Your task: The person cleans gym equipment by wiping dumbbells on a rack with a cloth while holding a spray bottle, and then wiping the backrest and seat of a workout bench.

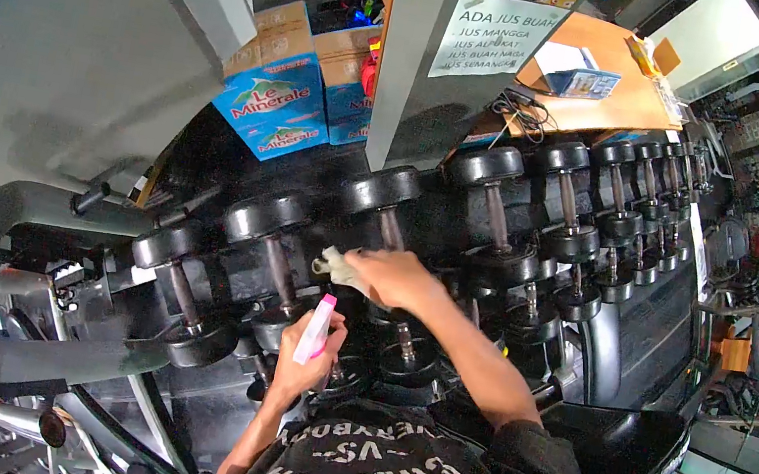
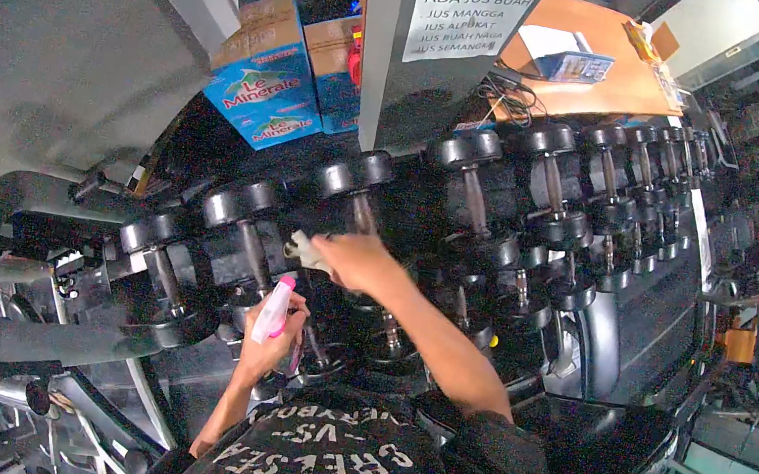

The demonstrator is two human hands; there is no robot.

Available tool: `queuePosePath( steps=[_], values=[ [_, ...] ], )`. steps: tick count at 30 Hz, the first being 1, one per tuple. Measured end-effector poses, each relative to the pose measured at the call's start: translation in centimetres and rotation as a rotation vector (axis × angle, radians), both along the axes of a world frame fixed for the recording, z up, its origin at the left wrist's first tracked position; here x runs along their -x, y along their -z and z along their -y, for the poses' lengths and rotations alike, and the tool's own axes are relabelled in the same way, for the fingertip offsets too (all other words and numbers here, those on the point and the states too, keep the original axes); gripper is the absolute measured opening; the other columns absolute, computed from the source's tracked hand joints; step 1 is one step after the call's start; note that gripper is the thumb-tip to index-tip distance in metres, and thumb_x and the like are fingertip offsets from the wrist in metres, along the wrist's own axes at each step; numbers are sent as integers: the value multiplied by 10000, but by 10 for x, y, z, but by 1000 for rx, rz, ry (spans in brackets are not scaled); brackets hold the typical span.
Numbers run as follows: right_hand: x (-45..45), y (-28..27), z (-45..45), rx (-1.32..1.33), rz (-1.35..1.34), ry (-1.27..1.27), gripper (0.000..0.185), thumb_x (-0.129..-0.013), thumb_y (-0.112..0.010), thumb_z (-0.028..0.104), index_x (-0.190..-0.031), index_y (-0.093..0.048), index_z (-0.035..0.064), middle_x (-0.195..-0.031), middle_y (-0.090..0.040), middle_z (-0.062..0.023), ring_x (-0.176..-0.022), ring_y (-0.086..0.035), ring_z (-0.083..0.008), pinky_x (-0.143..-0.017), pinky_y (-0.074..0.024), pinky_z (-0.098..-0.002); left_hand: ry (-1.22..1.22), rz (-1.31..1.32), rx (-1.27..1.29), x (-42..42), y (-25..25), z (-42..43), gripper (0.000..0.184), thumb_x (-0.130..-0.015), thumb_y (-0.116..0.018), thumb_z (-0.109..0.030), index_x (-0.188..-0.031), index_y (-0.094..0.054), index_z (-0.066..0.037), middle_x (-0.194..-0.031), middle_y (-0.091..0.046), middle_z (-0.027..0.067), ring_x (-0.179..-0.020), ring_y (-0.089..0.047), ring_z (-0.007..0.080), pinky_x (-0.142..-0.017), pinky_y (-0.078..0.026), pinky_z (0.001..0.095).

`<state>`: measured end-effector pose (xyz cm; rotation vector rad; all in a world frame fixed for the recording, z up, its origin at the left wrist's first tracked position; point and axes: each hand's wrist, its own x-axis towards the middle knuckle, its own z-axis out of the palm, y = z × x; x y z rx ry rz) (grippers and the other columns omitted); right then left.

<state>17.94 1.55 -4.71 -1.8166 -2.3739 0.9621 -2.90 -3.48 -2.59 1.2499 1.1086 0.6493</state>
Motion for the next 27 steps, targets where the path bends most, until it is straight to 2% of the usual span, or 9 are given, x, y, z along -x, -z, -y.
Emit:
queuePosePath(
  steps=[2,4,6,13,18,22,25,26,27],
  values=[
    [23,62,10,90,11,-42,296,-844,-580,262,-1103,-586,119,-979,-643,-154,-901,-646,-364,-731,-517,-498,25,19,-45,-2,-2,-1,154,-837,-650,-54,-979,-616,-4,-728,-633,34,-528,-568,74,-478,-450,238],
    [46,65,16,78,208,-35,275,-845,-560,227,-1099,-649,170,-1124,-632,-128,-1056,-612,-328,-874,-489,-420,85,-12,-160,-2,-8,-1,155,-840,-649,-57,-983,-616,-8,-722,-632,33,-530,-570,74,-480,-452,239],
    [50,68,16,104,232,-88,291,-843,-553,210,-1119,-637,172,-1108,-631,-169,-1025,-625,-329,-851,-500,-443,84,30,-100,1,-10,4,154,-843,-645,-57,-986,-614,-11,-712,-627,31,-530,-569,73,-484,-450,237],
    [-11,15,7,299,-57,-86,527,-785,-554,54,-1305,-487,106,-1205,-579,-199,-1089,-571,-376,-882,-486,-458,107,56,-65,2,-13,10,188,-844,-636,-57,-1026,-614,-13,-717,-630,19,-535,-568,73,-495,-457,234],
    [-82,-4,10,296,-83,8,394,-868,-571,196,-1242,-516,83,-1131,-623,-207,-1037,-596,-389,-855,-472,-470,69,74,-79,12,-7,10,183,-842,-642,-54,-1016,-613,-8,-719,-630,25,-537,-574,76,-497,-458,231],
    [-117,4,6,443,364,64,370,-903,-510,294,-1210,-538,89,-1118,-638,-189,-1044,-593,-391,-898,-473,-467,44,92,-49,17,-3,9,167,-851,-642,-69,-1001,-611,-4,-715,-629,27,-539,-576,78,-498,-461,232],
    [-105,12,16,265,191,332,429,-865,-495,171,-1277,-481,55,-1177,-611,-197,-1066,-581,-399,-908,-470,-468,50,99,-31,12,0,7,170,-848,-649,-69,-998,-611,-1,-746,-635,34,-539,-576,79,-499,-463,235],
    [-125,99,31,10,-14,221,492,-887,-508,187,-1347,-413,41,-1202,-583,-233,-1092,-562,-410,-911,-457,-477,60,83,-11,12,2,7,173,-846,-651,-66,-1000,-611,0,-760,-638,38,-540,-576,80,-500,-464,236],
    [-113,86,33,142,-40,312,498,-899,-512,202,-1355,-405,33,-1214,-573,-241,-1107,-551,-411,-919,-449,-476,60,81,-13,10,1,7,173,-846,-651,-66,-1000,-611,0,-760,-638,38,-540,-576,80,-500,-464,236]
  ],
)
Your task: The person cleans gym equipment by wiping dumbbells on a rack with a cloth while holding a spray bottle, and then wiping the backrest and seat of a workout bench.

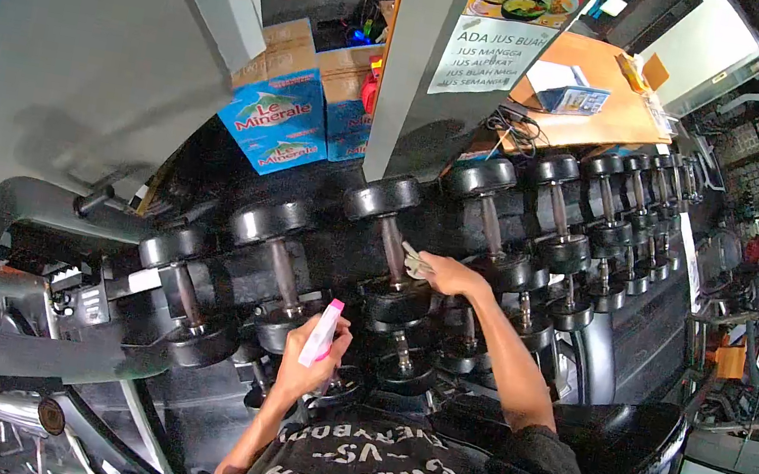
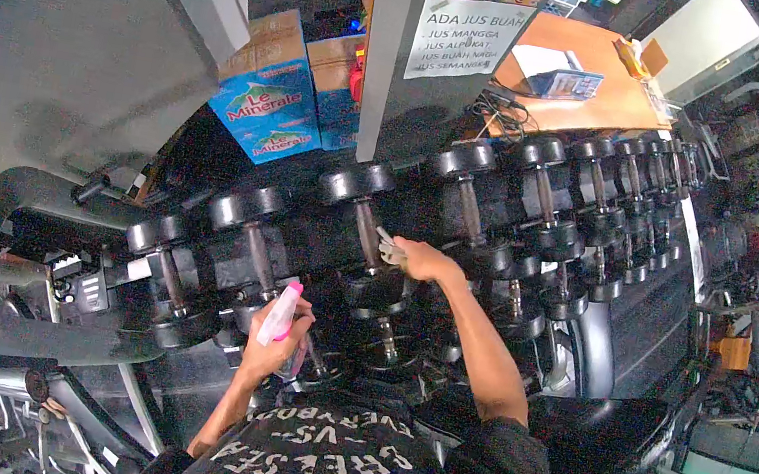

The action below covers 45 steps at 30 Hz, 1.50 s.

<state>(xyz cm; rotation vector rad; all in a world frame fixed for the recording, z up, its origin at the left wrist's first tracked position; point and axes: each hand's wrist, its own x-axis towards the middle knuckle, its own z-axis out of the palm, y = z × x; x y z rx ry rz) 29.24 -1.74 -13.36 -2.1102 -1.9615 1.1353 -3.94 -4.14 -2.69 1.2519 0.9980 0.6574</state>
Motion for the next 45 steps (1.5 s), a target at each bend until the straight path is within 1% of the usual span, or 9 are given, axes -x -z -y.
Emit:
queuePosePath(
  steps=[10,15,19,23,26,31,33,41,45],
  values=[
    [60,-139,-20,246,19,-190,418,-872,-558,161,-1280,-510,83,-1167,-608,-206,-1093,-563,-389,-904,-452,-472,-27,0,-5,2,-19,1,124,-841,-589,7,-964,-578,19,-823,-628,58,-587,-578,96,-519,-463,242],
    [118,-24,-1,-434,50,-239,391,-813,-584,171,-1192,-549,82,-1139,-623,-151,-1000,-623,-342,-824,-517,-461,-22,10,-14,-12,-21,-3,122,-837,-580,12,-959,-579,14,-797,-619,51,-570,-567,90,-514,-455,241],
    [150,-31,0,-240,236,-384,333,-800,-587,228,-1115,-608,122,-1072,-610,-123,-998,-606,-317,-805,-519,-436,43,-20,-141,-15,-28,1,102,-836,-580,17,-938,-576,10,-768,-607,44,-554,-563,88,-502,-446,239],
    [111,-33,-3,-167,-23,-333,382,-846,-573,293,-1191,-581,130,-1100,-611,-86,-1056,-596,-296,-855,-499,-430,21,15,-47,-4,-23,14,215,-836,-654,-57,-1040,-606,-11,-803,-648,34,-567,-578,78,-520,-464,236],
    [84,-64,6,63,-226,51,424,-893,-536,297,-1270,-507,106,-1179,-616,-143,-1128,-558,-338,-868,-480,-432,5,-28,-51,4,-18,23,220,-837,-655,-60,-1046,-606,-10,-811,-651,30,-566,-577,76,-516,-465,234],
    [32,-84,27,-195,142,114,402,-859,-541,173,-1250,-493,94,-1164,-613,-175,-1052,-590,-370,-863,-487,-459,22,-57,-32,7,-23,30,211,-848,-653,-91,-1040,-608,-14,-766,-628,20,-556,-574,74,-503,-467,241],
    [11,-93,46,10,272,345,457,-860,-533,161,-1305,-477,78,-1221,-579,-200,-1103,-557,-381,-926,-464,-440,46,-45,-38,6,-14,33,206,-853,-654,-112,-1032,-611,-19,-747,-619,18,-551,-573,74,-500,-468,245],
    [26,-49,141,-437,-472,1022,605,-951,-558,272,-1374,-357,-110,-1425,-415,-219,-1332,-386,-276,-1095,-274,-325,160,-185,-61,-15,4,48,223,-848,-671,-197,-980,-620,-25,-718,-622,51,-611,-577,99,-583,-487,289],
    [47,-20,166,-452,-641,1283,612,-943,-581,269,-1407,-347,-53,-1374,-481,-148,-1258,-456,-213,-1045,-341,-312,215,-205,-68,-31,12,50,239,-833,-671,-201,-983,-628,-20,-727,-632,110,-679,-601,140,-670,-491,313]
  ],
)
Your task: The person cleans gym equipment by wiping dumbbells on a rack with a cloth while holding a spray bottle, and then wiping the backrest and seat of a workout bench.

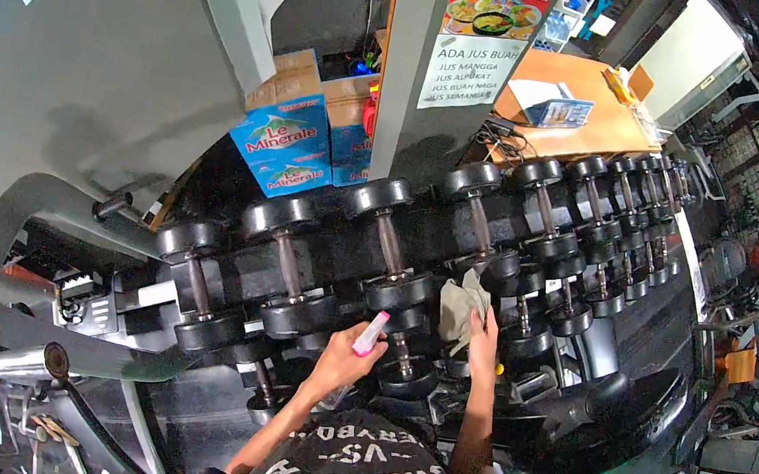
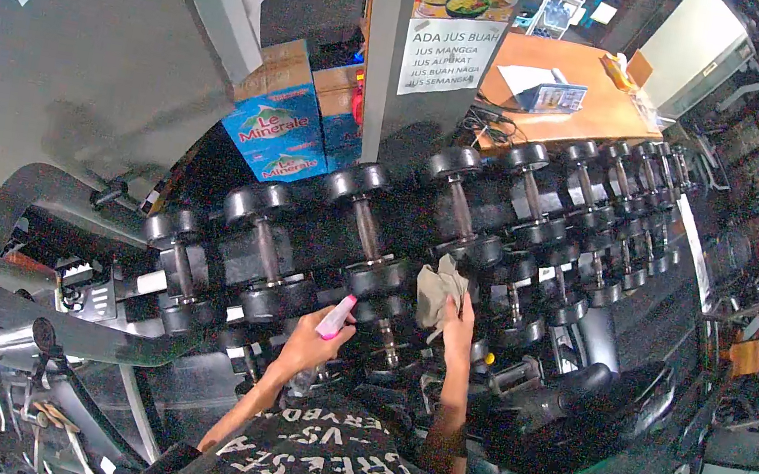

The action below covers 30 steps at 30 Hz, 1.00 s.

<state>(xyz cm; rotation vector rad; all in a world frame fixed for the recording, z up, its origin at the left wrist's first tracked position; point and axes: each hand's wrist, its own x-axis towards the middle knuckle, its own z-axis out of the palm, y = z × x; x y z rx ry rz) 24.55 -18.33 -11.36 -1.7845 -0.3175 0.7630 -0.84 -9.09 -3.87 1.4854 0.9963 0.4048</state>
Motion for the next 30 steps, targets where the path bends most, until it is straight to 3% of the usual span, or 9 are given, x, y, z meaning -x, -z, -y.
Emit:
queuePosePath(
  steps=[4,7,10,11,14,18,20,24,30],
  values=[
    [15,7,4,-424,-443,154,524,-924,-611,277,-1361,-441,43,-1312,-532,-87,-1175,-527,-202,-967,-427,-338,34,-7,-124,-15,4,4,249,-819,-674,-203,-978,-627,-17,-731,-641,149,-682,-634,179,-672,-494,333],
    [33,21,-12,-195,10,234,724,-899,-634,366,-1422,-329,-31,-1400,-425,-183,-1291,-410,-287,-1081,-306,-362,45,-58,-34,-20,4,9,243,-821,-672,-200,-969,-624,-14,-727,-642,147,-671,-630,175,-660,-493,332],
    [64,-2,-26,-156,510,65,554,-878,-635,213,-1303,-433,-80,-1300,-478,-242,-1204,-473,-385,-1040,-346,-421,-16,6,-37,-17,2,14,235,-823,-670,-198,-958,-621,-12,-694,-620,125,-636,-603,160,-636,-486,323],
    [68,24,-31,-216,1060,-2,448,-805,-610,72,-1228,-503,-32,-1234,-502,-243,-1150,-491,-427,-1000,-385,-439,-21,8,-37,-14,2,15,231,-826,-669,-196,-957,-619,-12,-679,-607,109,-626,-592,149,-625,-483,317],
    [76,-2,-62,-63,1123,-677,551,-705,-549,-7,-1230,-549,158,-1232,-513,-167,-1167,-496,-388,-949,-458,-443,-52,29,-31,-4,9,20,220,-834,-666,-188,-960,-618,-15,-663,-590,73,-601,-575,126,-593,-476,302],
    [72,-13,-62,-116,1033,-641,511,-693,-532,-40,-1187,-551,92,-1249,-509,-168,-1187,-483,-385,-980,-439,-436,-103,44,34,12,0,22,198,-847,-660,-174,-973,-620,-25,-682,-592,19,-562,-557,84,-531,-465,274],
    [68,-17,-59,47,615,-416,553,-692,-526,-49,-1232,-503,70,-1237,-509,-178,-1192,-476,-398,-996,-423,-426,-134,60,29,22,2,24,195,-852,-661,-168,-976,-621,-24,-695,-594,8,-540,-553,75,-504,-459,259],
    [34,42,-80,35,520,-107,372,-904,-511,111,-1258,-476,3,-1273,-515,-241,-1186,-481,-426,-967,-400,-416,-188,68,57,33,10,24,193,-859,-648,-103,-1021,-588,-18,-727,-594,19,-515,-557,88,-495,-460,253],
    [-11,86,-88,233,231,-311,409,-940,-483,163,-1320,-455,15,-1206,-584,-239,-1131,-554,-371,-951,-413,-402,-160,71,91,33,10,18,206,-862,-653,-106,-1032,-582,-13,-751,-591,23,-528,-561,91,-493,-465,260]
  ],
)
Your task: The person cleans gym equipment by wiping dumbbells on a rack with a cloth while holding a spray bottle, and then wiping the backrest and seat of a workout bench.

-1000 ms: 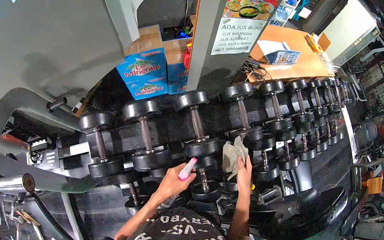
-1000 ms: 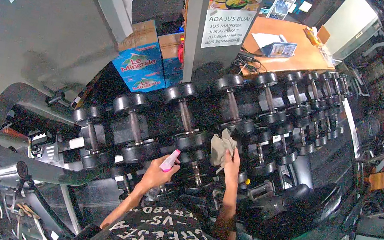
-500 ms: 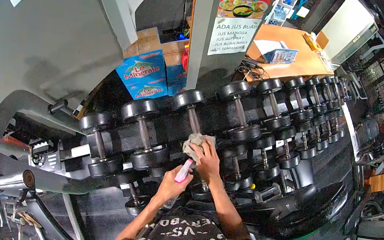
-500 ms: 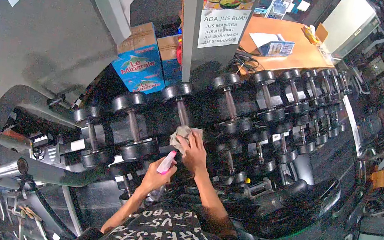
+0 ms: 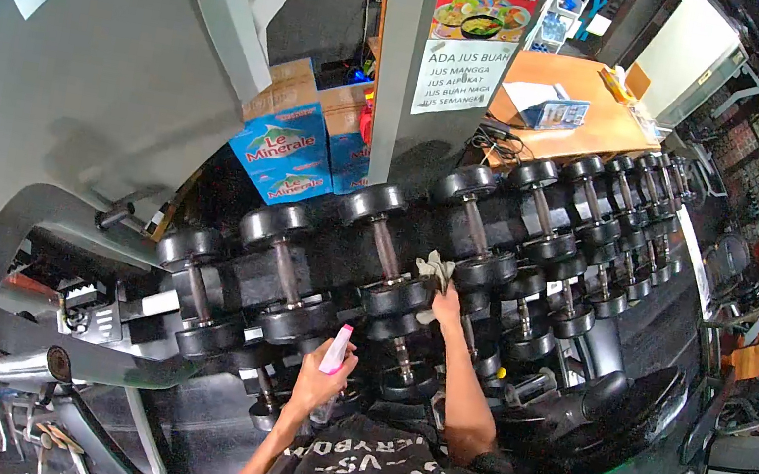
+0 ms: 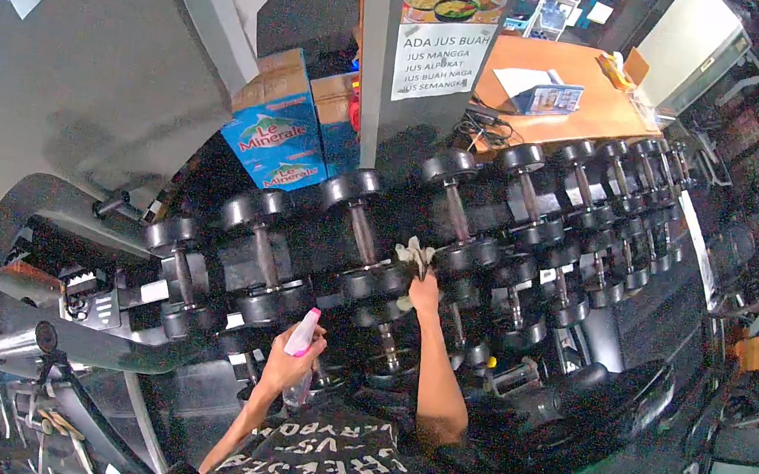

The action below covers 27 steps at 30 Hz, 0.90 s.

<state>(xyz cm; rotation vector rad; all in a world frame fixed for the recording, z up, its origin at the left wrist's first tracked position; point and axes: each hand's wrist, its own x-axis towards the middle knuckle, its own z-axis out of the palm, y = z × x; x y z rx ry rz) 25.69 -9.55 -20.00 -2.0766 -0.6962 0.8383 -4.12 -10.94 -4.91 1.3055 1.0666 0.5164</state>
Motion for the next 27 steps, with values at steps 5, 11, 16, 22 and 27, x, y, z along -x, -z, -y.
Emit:
queuePosePath(
  steps=[5,11,16,22,27],
  values=[
    [34,-38,17,-268,118,189,389,-888,-567,143,-1242,-523,-13,-1291,-527,-232,-1191,-511,-361,-975,-408,-384,-48,12,-19,2,-7,-3,196,-866,-646,-100,-1028,-590,-6,-770,-589,21,-543,-559,83,-493,-466,246],
    [78,-115,17,-376,632,-382,475,-694,-614,-24,-1147,-618,120,-1156,-587,-124,-1143,-523,-329,-972,-439,-416,-104,55,-26,3,-6,-6,187,-867,-624,-65,-1032,-592,17,-807,-611,43,-550,-564,86,-506,-474,242],
    [121,-105,-2,-356,900,-639,393,-735,-609,108,-1106,-672,221,-1096,-595,-57,-1173,-490,-256,-1060,-340,-454,-125,65,-52,0,-21,-12,197,-860,-632,-64,-1033,-591,23,-820,-626,57,-556,-572,94,-507,-466,249],
    [148,-76,-25,-83,1247,-1016,281,-839,-520,227,-1028,-696,117,-1129,-609,-60,-1216,-447,-298,-1067,-291,-458,-178,81,-96,1,-22,-11,178,-865,-642,-85,-1008,-595,10,-766,-626,55,-524,-560,85,-473,-454,236],
    [161,-43,-35,314,1456,-1449,322,-879,-493,231,-1099,-700,119,-1257,-559,-63,-1263,-402,-273,-1085,-229,-461,-126,84,-149,2,-19,-8,186,-869,-642,-98,-1019,-598,3,-719,-613,33,-531,-567,83,-484,-457,239]
  ],
)
